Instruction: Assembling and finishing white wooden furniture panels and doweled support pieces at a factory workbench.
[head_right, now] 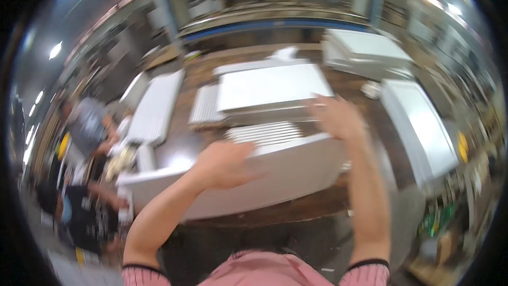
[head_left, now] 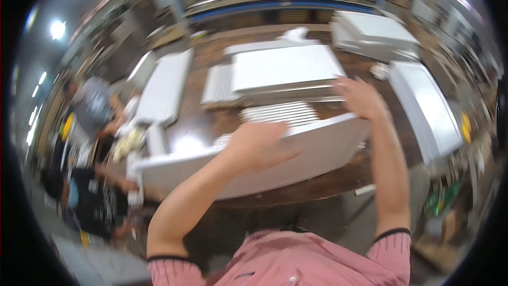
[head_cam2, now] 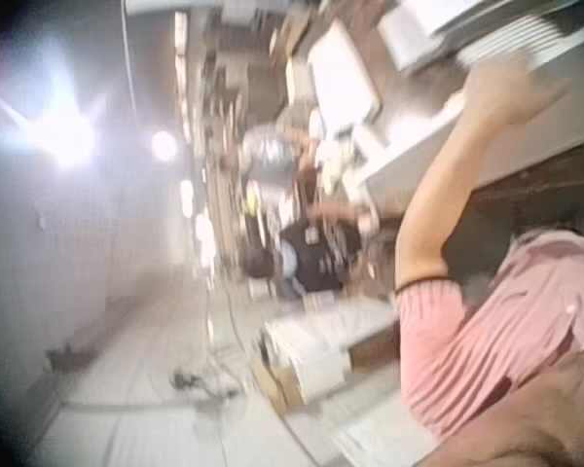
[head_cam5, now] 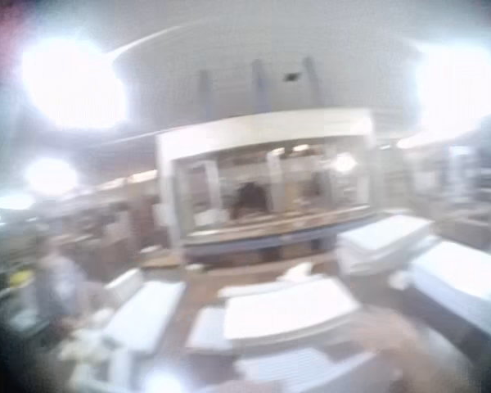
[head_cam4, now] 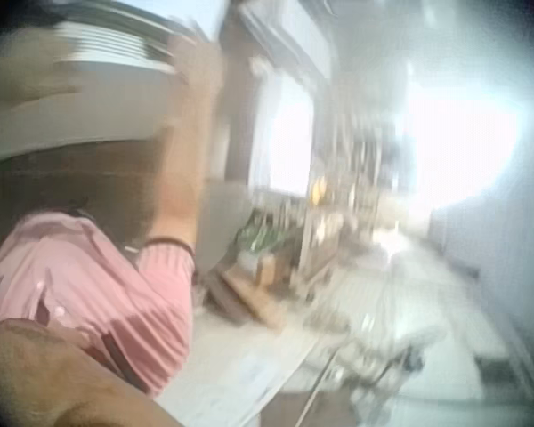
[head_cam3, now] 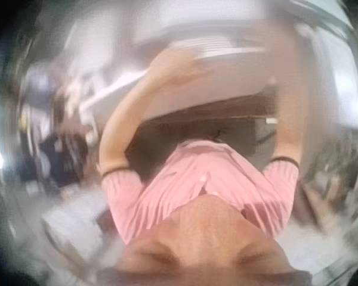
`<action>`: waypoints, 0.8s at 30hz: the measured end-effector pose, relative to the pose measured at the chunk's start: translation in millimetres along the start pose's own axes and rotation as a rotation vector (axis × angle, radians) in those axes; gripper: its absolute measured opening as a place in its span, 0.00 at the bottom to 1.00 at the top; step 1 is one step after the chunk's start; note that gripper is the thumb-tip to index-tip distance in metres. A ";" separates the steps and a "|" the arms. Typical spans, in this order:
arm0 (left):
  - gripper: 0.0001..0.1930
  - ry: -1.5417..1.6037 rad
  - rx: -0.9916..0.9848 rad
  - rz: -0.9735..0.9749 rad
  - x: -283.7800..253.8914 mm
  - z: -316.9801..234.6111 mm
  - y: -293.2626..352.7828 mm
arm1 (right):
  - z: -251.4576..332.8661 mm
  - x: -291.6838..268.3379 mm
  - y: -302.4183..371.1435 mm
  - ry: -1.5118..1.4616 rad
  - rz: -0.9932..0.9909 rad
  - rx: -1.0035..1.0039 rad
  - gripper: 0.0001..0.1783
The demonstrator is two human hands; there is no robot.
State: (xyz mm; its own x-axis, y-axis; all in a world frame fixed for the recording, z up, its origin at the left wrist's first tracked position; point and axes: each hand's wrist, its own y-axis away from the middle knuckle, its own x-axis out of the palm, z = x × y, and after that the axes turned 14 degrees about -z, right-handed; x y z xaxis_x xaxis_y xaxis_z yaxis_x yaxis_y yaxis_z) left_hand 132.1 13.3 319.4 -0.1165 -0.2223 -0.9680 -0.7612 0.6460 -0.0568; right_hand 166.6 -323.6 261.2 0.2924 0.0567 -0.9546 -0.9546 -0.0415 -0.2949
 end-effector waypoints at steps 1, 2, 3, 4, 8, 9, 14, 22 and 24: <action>0.36 0.024 0.014 -0.084 9.8 14.9 9.5 | 45.6 -32.5 -5.2 -0.292 0.100 0.228 0.31; 0.36 0.129 0.067 -0.198 9.2 10.9 14.1 | -9.3 7.6 -3.4 -0.256 -0.122 -0.070 0.29; 0.36 0.167 0.006 -0.106 -4.1 4.8 17.0 | -18.2 14.9 -6.8 -0.440 -0.100 0.036 0.29; 0.36 0.140 0.105 -0.327 12.1 16.0 20.1 | 1.8 2.9 -6.2 -0.491 -0.078 0.154 0.31; 0.37 -0.090 0.103 -0.886 -37.8 63.7 55.0 | 7.1 -4.0 -4.6 -0.667 -0.034 0.193 0.35; 0.36 -0.454 0.127 -1.028 -88.9 85.6 70.3 | 9.7 -5.7 -4.9 -0.652 -0.003 0.220 0.36; 0.33 -0.378 -0.588 -0.754 -156.7 157.4 155.1 | 23.0 -8.0 -10.2 -0.597 -0.020 0.209 0.40; 0.44 -0.027 -0.633 -0.498 -39.3 194.3 168.7 | 6.7 -7.3 1.4 -0.490 -0.125 0.200 0.42; 0.42 -0.020 -0.560 -0.614 -34.4 195.7 178.8 | 21.1 -13.8 0.2 -0.499 -0.115 0.202 0.42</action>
State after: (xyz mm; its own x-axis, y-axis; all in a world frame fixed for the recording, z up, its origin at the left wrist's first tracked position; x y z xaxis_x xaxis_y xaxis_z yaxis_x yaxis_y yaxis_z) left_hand 124.9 279.4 294.7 0.4302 -0.4006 -0.8090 -0.8912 -0.0458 -0.4512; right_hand 161.2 -303.3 275.2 0.3804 0.5179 -0.7662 -0.9242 0.1822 -0.3356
